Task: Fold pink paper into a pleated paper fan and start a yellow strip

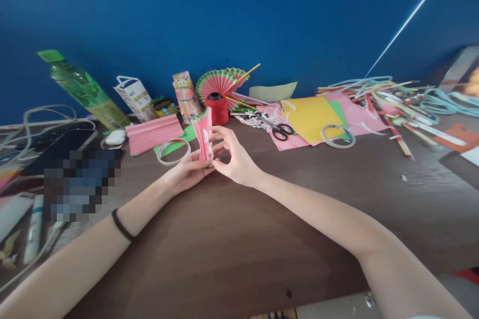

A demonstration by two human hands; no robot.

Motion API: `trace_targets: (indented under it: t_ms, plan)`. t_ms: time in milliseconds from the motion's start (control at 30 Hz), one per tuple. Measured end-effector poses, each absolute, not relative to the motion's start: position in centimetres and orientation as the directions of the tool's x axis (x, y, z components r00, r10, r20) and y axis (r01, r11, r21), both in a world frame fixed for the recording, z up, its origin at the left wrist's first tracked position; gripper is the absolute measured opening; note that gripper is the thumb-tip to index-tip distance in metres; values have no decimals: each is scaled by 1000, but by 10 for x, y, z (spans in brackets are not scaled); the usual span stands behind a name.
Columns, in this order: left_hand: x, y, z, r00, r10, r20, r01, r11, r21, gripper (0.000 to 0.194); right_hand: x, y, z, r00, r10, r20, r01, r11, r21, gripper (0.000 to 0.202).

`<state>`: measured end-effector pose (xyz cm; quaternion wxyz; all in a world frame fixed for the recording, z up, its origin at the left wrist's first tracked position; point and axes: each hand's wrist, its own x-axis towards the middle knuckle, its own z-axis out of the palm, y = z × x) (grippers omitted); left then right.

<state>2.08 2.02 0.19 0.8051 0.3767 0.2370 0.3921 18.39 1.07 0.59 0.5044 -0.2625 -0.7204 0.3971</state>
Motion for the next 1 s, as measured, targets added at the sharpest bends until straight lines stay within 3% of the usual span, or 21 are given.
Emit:
trace_targets:
  t_ms: [767,1000]
  plan:
    - [22,19,4,551,826,-117,-439,407,801,24,187,10,5,-262,764,590,276,645,-712,65]
    - [21,19,3,545,828,-133,-427,410,806,26,187,14,4,-235,765,600,224,643,-732,58]
